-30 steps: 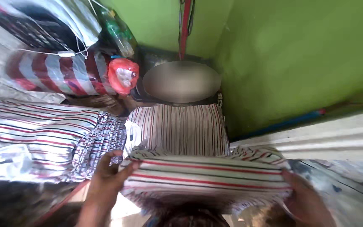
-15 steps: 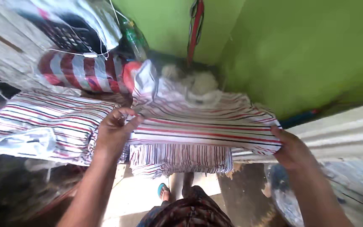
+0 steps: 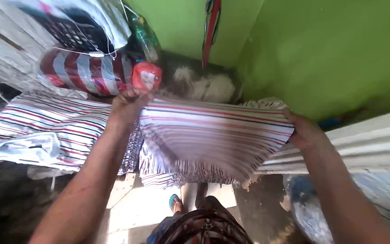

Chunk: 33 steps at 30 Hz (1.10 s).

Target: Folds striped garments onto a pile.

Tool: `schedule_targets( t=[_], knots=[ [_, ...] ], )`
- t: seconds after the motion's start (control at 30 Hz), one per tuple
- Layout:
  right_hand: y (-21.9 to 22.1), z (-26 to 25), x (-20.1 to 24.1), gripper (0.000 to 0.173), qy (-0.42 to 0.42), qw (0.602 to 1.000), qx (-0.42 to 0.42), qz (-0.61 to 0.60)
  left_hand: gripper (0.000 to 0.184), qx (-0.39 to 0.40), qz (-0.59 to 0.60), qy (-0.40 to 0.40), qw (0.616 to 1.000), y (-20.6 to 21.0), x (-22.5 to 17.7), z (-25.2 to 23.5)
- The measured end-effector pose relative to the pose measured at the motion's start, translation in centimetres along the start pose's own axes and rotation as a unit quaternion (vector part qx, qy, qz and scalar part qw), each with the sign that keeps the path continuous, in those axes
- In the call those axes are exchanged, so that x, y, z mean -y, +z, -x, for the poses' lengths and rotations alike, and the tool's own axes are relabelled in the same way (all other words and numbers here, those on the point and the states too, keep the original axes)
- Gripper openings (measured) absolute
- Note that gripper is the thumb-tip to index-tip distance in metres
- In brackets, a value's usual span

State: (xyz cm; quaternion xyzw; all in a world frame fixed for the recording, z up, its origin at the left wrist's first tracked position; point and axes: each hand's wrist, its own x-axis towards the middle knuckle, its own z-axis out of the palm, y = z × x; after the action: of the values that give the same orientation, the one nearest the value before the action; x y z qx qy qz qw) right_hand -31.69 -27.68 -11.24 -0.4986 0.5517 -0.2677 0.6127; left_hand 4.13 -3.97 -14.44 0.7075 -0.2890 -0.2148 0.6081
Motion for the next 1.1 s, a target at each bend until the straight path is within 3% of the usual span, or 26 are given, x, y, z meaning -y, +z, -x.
schedule_targets(
  t=[0.13, 0.23, 0.3, 0.4, 0.47, 0.83, 1.1],
  knots=[
    [0.5, -2.2, 0.9, 0.033, -0.091, 0.995, 0.012, 0.025, 0.010, 0.007, -0.005, 0.071, 0.997, -0.5, -1.1, -2.3],
    [1.3, -4.0, -2.9, 0.044, -0.100, 0.991, 0.011, 0.083, 0.014, 0.020, -0.024, 0.068, 0.997, -0.6, 3.7, -2.9],
    [2.3, -4.7, -7.8, 0.048, -0.075, 0.988, 0.017, 0.132, 0.020, 0.046, -0.054, 0.019, 0.997, -0.4, 9.3, -1.8],
    [3.3, -6.0, -16.8, 0.044, -0.012, 0.972, 0.050, 0.229, 0.030, 0.084, -0.119, -0.127, 0.981, 0.5, 18.6, 2.0],
    [3.6, -5.4, -20.7, 0.047, 0.029, 0.961, 0.060, 0.269, 0.031, 0.094, -0.154, -0.183, 0.966, 1.0, 21.7, 4.8],
    [2.2, -1.7, -25.7, 0.044, 0.041, 0.962, 0.026, 0.268, 0.024, 0.066, -0.139, -0.171, 0.973, 1.5, 24.7, 14.9],
    [3.9, -0.1, -26.0, 0.046, 0.081, 0.958, -0.030, 0.275, 0.026, 0.066, -0.149, -0.152, 0.975, 1.5, 25.1, 15.1]
  ],
)
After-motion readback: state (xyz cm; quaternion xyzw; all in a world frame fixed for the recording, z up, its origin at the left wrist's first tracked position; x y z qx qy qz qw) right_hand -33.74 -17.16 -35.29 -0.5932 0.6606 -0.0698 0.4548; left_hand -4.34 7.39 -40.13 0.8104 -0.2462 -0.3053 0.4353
